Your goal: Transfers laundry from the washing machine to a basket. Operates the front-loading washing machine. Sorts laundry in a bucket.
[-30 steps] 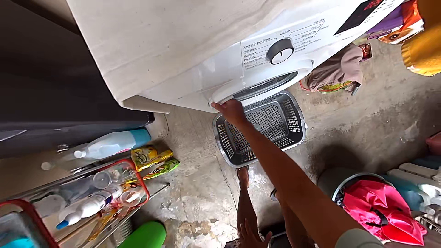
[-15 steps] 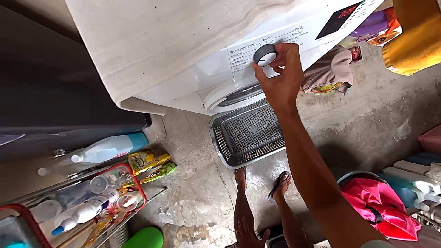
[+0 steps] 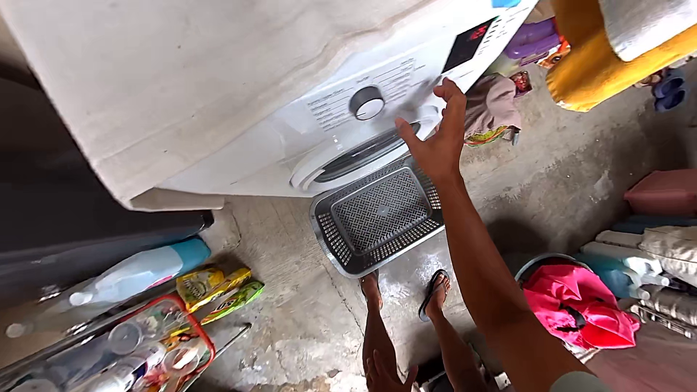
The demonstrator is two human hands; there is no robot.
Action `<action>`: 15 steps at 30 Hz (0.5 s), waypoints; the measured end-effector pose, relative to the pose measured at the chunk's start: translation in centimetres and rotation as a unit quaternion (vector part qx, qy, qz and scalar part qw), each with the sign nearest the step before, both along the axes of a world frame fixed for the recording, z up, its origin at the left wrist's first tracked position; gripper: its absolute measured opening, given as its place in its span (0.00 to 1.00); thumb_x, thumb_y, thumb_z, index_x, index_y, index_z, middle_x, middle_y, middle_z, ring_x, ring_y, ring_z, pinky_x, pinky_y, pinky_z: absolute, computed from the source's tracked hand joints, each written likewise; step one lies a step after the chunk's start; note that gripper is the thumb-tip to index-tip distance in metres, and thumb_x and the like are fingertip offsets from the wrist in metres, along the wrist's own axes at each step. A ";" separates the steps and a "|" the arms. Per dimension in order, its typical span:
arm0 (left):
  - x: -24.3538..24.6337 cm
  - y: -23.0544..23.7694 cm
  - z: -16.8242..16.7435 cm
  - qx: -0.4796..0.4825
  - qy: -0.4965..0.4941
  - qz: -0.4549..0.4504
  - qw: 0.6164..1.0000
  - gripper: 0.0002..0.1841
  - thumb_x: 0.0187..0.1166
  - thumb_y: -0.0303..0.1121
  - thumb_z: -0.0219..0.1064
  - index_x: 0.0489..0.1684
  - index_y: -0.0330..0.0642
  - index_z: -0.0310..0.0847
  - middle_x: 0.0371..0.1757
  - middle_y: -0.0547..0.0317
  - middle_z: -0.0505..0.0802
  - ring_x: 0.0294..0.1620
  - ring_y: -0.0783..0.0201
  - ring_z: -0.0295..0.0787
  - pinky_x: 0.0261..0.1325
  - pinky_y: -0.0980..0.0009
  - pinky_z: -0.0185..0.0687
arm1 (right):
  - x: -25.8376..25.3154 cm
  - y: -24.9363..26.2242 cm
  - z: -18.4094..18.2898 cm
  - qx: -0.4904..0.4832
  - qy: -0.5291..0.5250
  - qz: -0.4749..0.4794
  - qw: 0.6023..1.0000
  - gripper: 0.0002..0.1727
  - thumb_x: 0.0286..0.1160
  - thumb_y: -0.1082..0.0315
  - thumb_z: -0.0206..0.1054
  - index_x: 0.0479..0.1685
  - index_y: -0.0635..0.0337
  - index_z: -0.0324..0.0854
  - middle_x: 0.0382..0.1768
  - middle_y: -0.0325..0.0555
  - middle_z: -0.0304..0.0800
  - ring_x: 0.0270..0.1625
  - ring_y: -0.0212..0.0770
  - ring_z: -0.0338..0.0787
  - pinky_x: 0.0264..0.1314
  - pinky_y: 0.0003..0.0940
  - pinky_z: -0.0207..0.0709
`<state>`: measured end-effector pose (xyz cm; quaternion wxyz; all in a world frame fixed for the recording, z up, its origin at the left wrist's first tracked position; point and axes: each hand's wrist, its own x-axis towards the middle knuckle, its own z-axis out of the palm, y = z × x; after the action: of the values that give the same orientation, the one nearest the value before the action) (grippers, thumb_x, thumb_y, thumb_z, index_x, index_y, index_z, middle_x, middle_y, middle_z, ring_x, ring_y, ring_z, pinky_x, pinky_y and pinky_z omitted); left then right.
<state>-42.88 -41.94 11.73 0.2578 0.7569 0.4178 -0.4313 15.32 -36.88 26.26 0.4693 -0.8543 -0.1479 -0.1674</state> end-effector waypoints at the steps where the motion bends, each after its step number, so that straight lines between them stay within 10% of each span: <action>1: -1.0 -0.3 -1.1 0.018 -0.018 -0.002 1.000 0.80 0.37 0.93 0.61 0.97 0.47 0.45 0.92 0.40 0.63 0.88 0.39 0.65 0.76 0.30 0.69 | 0.8 -1.2 -0.4 -0.005 0.004 0.007 1.000 0.45 0.55 0.49 0.84 0.71 0.67 0.73 0.83 0.65 0.69 0.82 0.53 0.75 0.74 0.47 0.80; 15: 0.6 -0.6 -1.1 0.019 -0.009 -0.051 0.998 0.80 0.37 0.93 0.60 0.97 0.46 0.43 0.92 0.41 0.62 0.89 0.39 0.64 0.76 0.29 0.69 | 2.5 -3.0 1.0 -0.164 -0.026 0.029 0.986 0.36 0.60 0.44 0.76 0.61 0.64 0.78 0.84 0.59 0.71 0.91 0.59 0.63 0.92 0.59 0.55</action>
<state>-42.28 -42.52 10.61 0.2245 0.7858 0.3847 -0.4291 17.85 -39.89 27.27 0.3238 -0.9103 -0.2100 -0.1497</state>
